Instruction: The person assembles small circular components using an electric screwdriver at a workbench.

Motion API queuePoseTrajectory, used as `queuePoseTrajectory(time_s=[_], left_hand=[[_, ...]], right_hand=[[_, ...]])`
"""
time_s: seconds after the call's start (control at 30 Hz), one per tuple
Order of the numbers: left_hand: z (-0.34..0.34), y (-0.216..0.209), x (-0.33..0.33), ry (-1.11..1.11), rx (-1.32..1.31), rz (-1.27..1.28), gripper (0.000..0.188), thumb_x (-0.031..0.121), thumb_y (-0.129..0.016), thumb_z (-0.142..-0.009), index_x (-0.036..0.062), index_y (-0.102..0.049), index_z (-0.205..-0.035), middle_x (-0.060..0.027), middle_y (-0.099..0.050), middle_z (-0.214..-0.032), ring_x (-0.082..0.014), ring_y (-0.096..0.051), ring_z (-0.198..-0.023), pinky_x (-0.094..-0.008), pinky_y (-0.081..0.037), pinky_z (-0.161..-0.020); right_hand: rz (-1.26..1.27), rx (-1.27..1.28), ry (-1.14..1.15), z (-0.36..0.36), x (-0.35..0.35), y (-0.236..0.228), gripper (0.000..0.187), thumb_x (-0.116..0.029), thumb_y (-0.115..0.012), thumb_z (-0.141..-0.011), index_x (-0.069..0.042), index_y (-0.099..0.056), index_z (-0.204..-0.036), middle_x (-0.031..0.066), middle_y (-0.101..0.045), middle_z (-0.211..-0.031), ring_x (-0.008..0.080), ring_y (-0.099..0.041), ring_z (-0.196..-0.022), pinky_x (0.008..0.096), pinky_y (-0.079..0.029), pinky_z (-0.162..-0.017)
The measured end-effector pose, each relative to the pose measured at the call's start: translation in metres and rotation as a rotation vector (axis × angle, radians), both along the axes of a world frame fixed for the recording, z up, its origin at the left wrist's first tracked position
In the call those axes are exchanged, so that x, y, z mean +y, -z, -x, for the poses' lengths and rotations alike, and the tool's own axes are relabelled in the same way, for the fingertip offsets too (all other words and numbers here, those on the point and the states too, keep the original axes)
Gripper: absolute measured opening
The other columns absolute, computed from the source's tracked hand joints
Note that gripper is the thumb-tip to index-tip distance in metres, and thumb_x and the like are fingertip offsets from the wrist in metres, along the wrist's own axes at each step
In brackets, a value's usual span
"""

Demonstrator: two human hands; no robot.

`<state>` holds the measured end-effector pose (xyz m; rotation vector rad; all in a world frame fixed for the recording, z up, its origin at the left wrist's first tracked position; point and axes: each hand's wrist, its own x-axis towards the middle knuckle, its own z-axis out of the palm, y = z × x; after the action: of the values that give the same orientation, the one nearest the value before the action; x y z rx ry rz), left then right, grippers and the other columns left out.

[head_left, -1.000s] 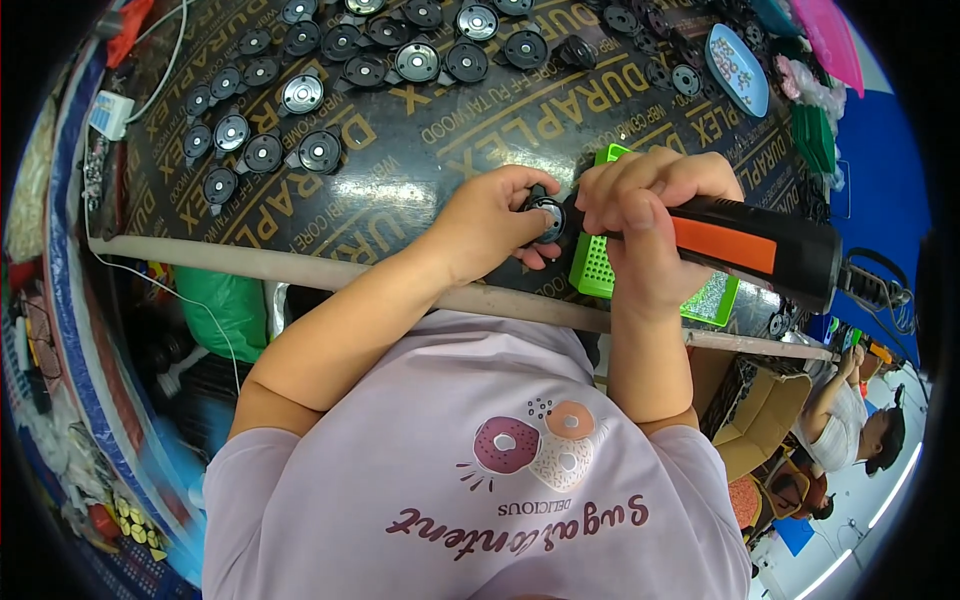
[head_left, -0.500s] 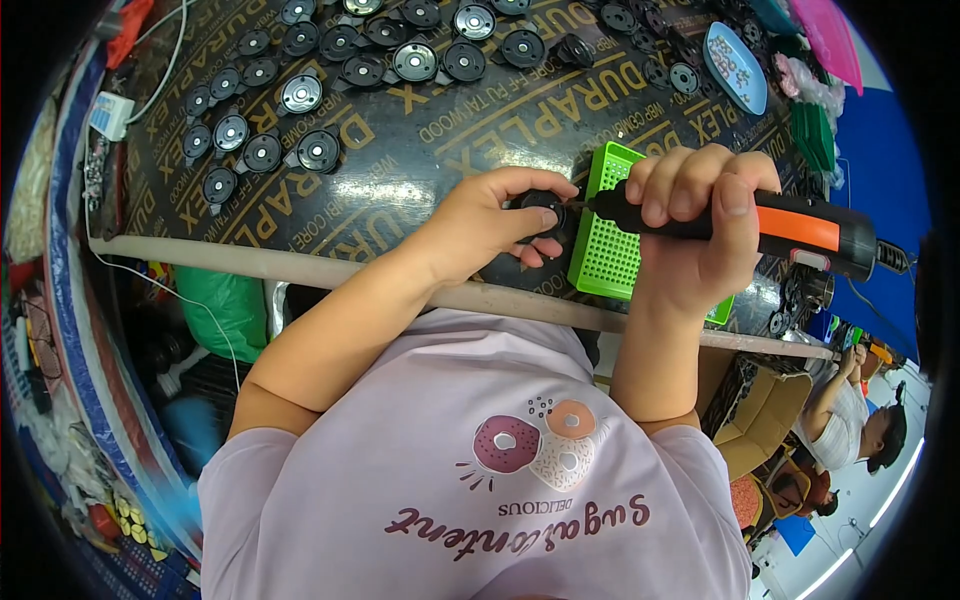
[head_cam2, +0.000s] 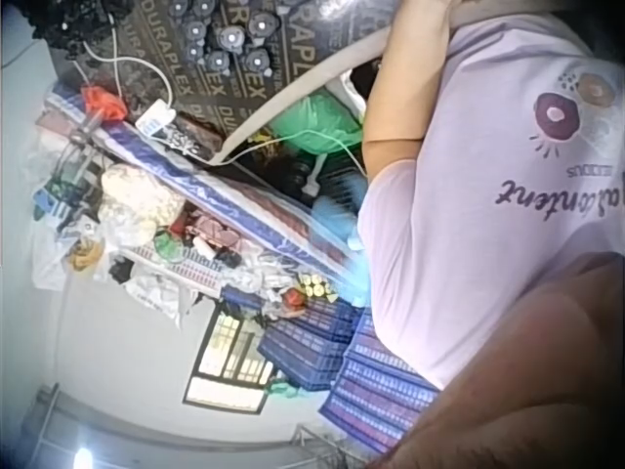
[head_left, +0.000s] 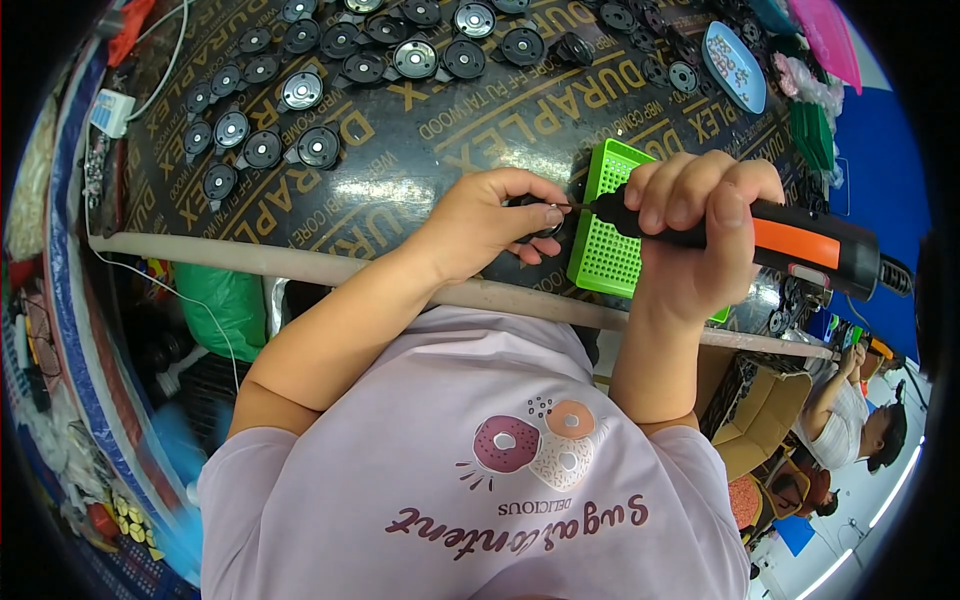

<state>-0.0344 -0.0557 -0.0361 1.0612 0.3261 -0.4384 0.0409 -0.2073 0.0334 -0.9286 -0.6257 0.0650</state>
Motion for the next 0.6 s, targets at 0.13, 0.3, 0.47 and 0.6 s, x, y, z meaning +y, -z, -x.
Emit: queuePoseTrajectory(time_s=[0.13, 0.3, 0.47, 0.6], left_hand=[[-0.0001, -0.0005, 0.0001, 0.007, -0.005, -0.019, 0.023, 0.010, -0.062, -0.090, 0.0000, -0.063, -0.111, -0.0096, -0.066, -0.103, -0.0187, -0.069, -0.080, -0.0248, -0.055, -0.063], [-0.0001, -0.0025, -0.0005, 0.024, -0.008, -0.050, 0.024, 0.011, -0.063, -0.090, 0.0001, -0.063, -0.112, -0.0092, -0.066, -0.101, -0.0181, -0.069, -0.081, -0.0251, -0.055, -0.063], [0.0002, -0.0029, -0.0010, 0.032, -0.014, -0.058, 0.024, 0.011, -0.063, -0.090, 0.0000, -0.064, -0.112, -0.0091, -0.067, -0.101, -0.0181, -0.069, -0.081, -0.0252, -0.055, -0.064], [0.0003, -0.0025, -0.0010, 0.036, -0.020, -0.072, 0.024, 0.010, -0.063, -0.090, -0.0002, -0.064, -0.111, -0.0092, -0.067, -0.101, -0.0181, -0.068, -0.081, -0.0253, -0.055, -0.064]], right_hand=[[0.018, -0.009, -0.010, 0.0014, -0.0008, 0.0011, 0.017, 0.001, -0.056, -0.085, -0.007, -0.043, -0.090, 0.0099, -0.052, -0.064, 0.0185, -0.051, -0.051, 0.0367, -0.048, -0.054], [0.005, -0.012, 0.005, 0.0021, 0.0007, -0.0005, 0.017, 0.003, -0.057, -0.084, -0.006, -0.042, -0.088, 0.0098, -0.053, -0.064, 0.0184, -0.052, -0.051, 0.0363, -0.049, -0.054], [0.021, -0.024, 0.001, 0.0014, 0.0009, 0.0024, 0.018, 0.005, -0.057, -0.083, -0.006, -0.042, -0.087, 0.0099, -0.053, -0.063, 0.0182, -0.052, -0.049, 0.0356, -0.049, -0.053], [0.031, -0.008, 0.022, 0.0027, 0.0018, 0.0008, 0.019, 0.006, -0.057, -0.083, -0.005, -0.043, -0.086, 0.0101, -0.053, -0.062, 0.0180, -0.052, -0.049, 0.0355, -0.049, -0.052]])
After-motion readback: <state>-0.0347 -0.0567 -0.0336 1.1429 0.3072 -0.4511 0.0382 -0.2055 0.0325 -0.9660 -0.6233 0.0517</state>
